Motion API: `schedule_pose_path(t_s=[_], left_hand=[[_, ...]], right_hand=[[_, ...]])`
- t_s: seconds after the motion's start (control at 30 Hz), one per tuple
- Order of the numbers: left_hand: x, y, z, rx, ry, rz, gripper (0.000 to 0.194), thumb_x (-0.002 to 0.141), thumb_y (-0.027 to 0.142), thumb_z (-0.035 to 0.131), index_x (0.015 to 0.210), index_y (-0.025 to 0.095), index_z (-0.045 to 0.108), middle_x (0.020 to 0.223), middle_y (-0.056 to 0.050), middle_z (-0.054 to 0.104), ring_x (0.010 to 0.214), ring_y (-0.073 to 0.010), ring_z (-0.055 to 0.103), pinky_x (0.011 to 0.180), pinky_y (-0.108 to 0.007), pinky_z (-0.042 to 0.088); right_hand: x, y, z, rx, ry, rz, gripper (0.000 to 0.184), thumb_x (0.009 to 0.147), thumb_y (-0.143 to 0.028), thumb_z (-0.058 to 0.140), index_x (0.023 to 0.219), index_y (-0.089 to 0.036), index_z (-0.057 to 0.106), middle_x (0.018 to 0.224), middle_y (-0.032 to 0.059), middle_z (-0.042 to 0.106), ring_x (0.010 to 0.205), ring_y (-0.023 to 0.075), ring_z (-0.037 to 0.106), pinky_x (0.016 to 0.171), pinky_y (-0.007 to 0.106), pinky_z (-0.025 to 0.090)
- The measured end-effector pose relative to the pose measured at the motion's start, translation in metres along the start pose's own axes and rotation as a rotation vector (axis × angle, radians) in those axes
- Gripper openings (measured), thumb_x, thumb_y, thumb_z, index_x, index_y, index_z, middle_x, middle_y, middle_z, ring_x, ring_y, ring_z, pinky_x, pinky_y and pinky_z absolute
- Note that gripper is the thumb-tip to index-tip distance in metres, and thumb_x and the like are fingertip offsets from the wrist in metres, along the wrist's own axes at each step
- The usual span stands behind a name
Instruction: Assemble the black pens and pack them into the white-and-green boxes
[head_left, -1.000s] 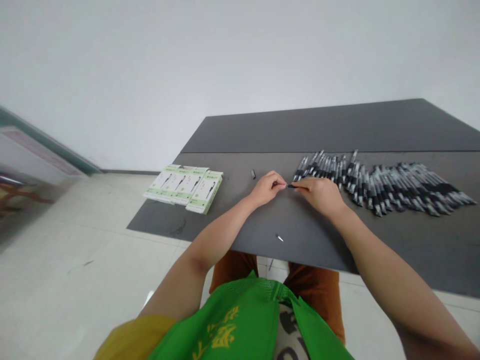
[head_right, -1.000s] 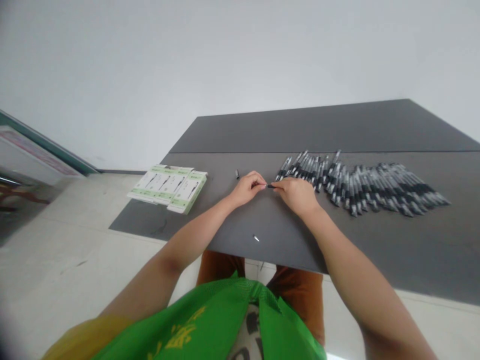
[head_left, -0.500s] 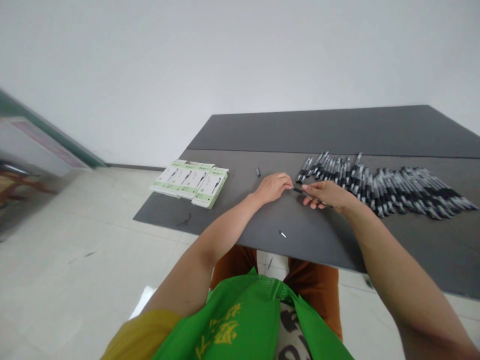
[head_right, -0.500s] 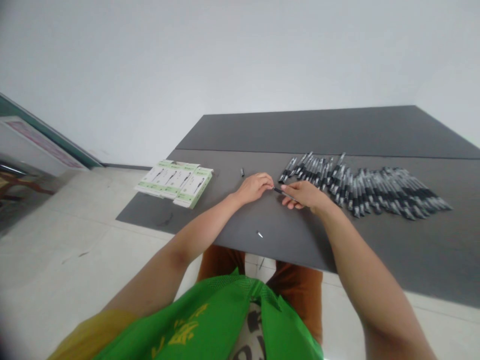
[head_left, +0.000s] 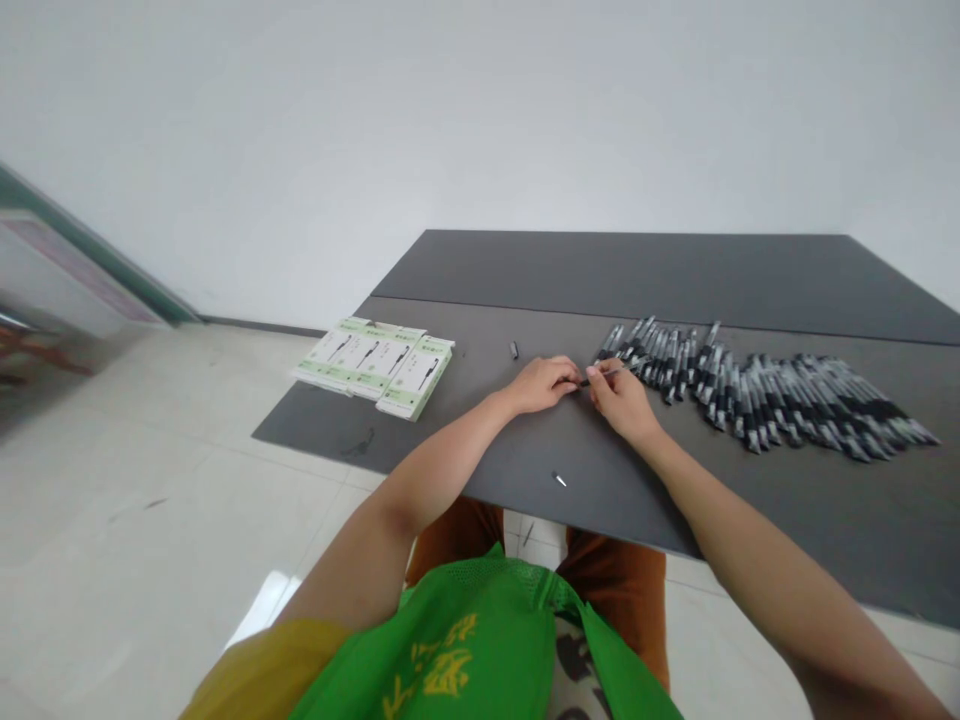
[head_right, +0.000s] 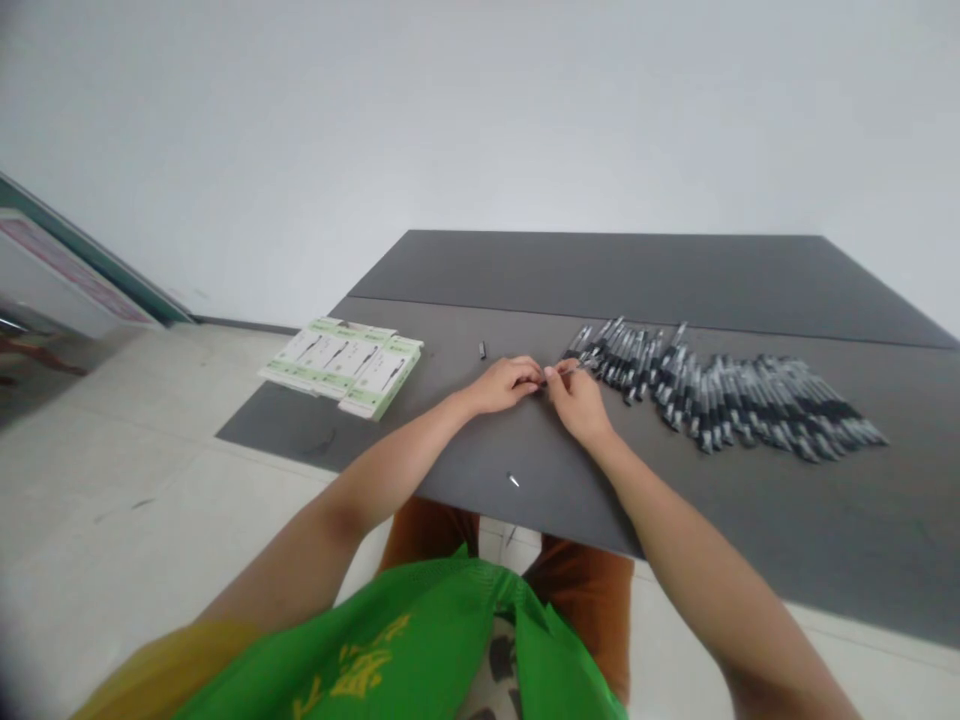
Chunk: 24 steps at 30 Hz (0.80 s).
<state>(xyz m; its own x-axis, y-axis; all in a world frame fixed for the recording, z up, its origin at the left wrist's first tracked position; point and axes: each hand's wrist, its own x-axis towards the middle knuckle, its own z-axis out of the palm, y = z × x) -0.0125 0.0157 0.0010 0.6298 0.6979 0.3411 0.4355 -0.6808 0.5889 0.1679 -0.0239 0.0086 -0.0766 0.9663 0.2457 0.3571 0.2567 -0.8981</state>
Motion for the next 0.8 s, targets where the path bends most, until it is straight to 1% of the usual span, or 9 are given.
schedule_pose_path(t_s=[0.07, 0.13, 0.23, 0.3, 0.33, 0.4, 0.5, 0.67, 0.8], left_hand=[[-0.003, 0.000, -0.013, 0.063, 0.111, -0.022, 0.023, 0.092, 0.016, 0.044, 0.098, 0.017, 0.067, 0.112, -0.007, 0.065, 0.103, -0.0164, 0.062, 0.094, -0.030, 0.047], [-0.007, -0.002, -0.032, 0.180, 0.247, -0.162, 0.031, 0.096, 0.016, 0.035, 0.106, 0.018, 0.064, 0.118, -0.009, 0.063, 0.110, -0.0168, 0.059, 0.097, -0.031, 0.045], [-0.014, -0.008, -0.054, 0.441, 0.439, -0.615, 0.039, 0.099, 0.040, 0.035, 0.115, 0.014, 0.060, 0.121, -0.016, 0.060, 0.113, -0.0256, 0.058, 0.098, -0.039, 0.044], [-0.017, -0.011, -0.056, 0.559, 0.452, -0.879, 0.058, 0.094, 0.059, 0.037, 0.118, 0.010, 0.057, 0.121, -0.022, 0.058, 0.113, -0.0330, 0.056, 0.096, -0.046, 0.044], [-0.017, -0.012, -0.054, 0.595, 0.419, -0.942, 0.062, 0.092, 0.063, 0.038, 0.118, 0.009, 0.056, 0.121, -0.024, 0.058, 0.113, -0.0352, 0.055, 0.095, -0.048, 0.044], [-0.017, -0.013, -0.044, 0.627, 0.315, -0.916, 0.056, 0.093, 0.058, 0.042, 0.117, 0.010, 0.055, 0.121, -0.024, 0.058, 0.115, -0.0360, 0.053, 0.096, -0.050, 0.042], [-0.014, -0.013, -0.032, 0.584, 0.178, -0.741, 0.034, 0.095, 0.041, 0.049, 0.112, 0.012, 0.056, 0.118, -0.021, 0.059, 0.115, -0.0333, 0.052, 0.097, -0.050, 0.040], [-0.014, -0.014, -0.030, 0.407, 0.110, -0.623, 0.017, 0.094, 0.031, 0.052, 0.098, 0.015, 0.056, 0.111, -0.015, 0.061, 0.109, -0.0292, 0.053, 0.095, -0.048, 0.038], [-0.013, -0.006, -0.026, 0.242, -0.003, -0.407, 0.011, 0.095, 0.026, 0.049, 0.099, 0.018, 0.055, 0.106, -0.008, 0.062, 0.104, -0.0228, 0.055, 0.096, -0.044, 0.038]], right_hand=[[0.000, 0.005, 0.003, -0.017, 0.059, 0.000, 0.044, 0.086, -0.065, 0.051, 0.080, -0.021, 0.052, 0.053, -0.0020, 0.053, 0.049, 0.0129, 0.048, 0.047, 0.025, 0.037], [0.000, 0.005, 0.001, 0.027, 0.115, 0.009, 0.044, 0.088, -0.065, 0.047, 0.081, -0.022, 0.051, 0.053, -0.0034, 0.050, 0.048, 0.0119, 0.046, 0.046, 0.024, 0.036], [0.000, -0.002, -0.006, 0.127, 0.183, 0.024, 0.045, 0.090, -0.065, 0.045, 0.082, -0.021, 0.052, 0.054, -0.0046, 0.046, 0.045, 0.0094, 0.041, 0.043, 0.023, 0.033], [0.000, -0.007, -0.010, 0.218, 0.222, 0.049, 0.047, 0.089, -0.067, 0.046, 0.082, -0.021, 0.054, 0.054, -0.0050, 0.045, 0.043, 0.0082, 0.039, 0.040, 0.022, 0.030], [0.000, -0.010, -0.010, 0.265, 0.245, 0.061, 0.048, 0.087, -0.068, 0.047, 0.082, -0.021, 0.054, 0.053, -0.0054, 0.044, 0.041, 0.0078, 0.037, 0.038, 0.021, 0.028], [-0.001, -0.015, -0.011, 0.345, 0.272, 0.088, 0.047, 0.084, -0.069, 0.051, 0.082, -0.022, 0.052, 0.053, -0.0059, 0.044, 0.040, 0.0075, 0.036, 0.036, 0.021, 0.026], [-0.003, -0.020, -0.009, 0.407, 0.264, 0.147, 0.048, 0.083, -0.069, 0.052, 0.083, -0.022, 0.054, 0.056, -0.0041, 0.048, 0.040, 0.0075, 0.040, 0.036, 0.021, 0.029], [-0.005, -0.020, -0.005, 0.449, 0.215, 0.177, 0.052, 0.083, -0.070, 0.048, 0.088, -0.020, 0.059, 0.064, 0.0004, 0.057, 0.047, 0.0100, 0.053, 0.040, 0.022, 0.035], [-0.003, -0.013, 0.002, 0.535, 0.132, 0.213, 0.048, 0.079, -0.070, 0.054, 0.083, -0.022, 0.054, 0.057, -0.0037, 0.051, 0.041, 0.0095, 0.050, 0.036, 0.021, 0.032]])
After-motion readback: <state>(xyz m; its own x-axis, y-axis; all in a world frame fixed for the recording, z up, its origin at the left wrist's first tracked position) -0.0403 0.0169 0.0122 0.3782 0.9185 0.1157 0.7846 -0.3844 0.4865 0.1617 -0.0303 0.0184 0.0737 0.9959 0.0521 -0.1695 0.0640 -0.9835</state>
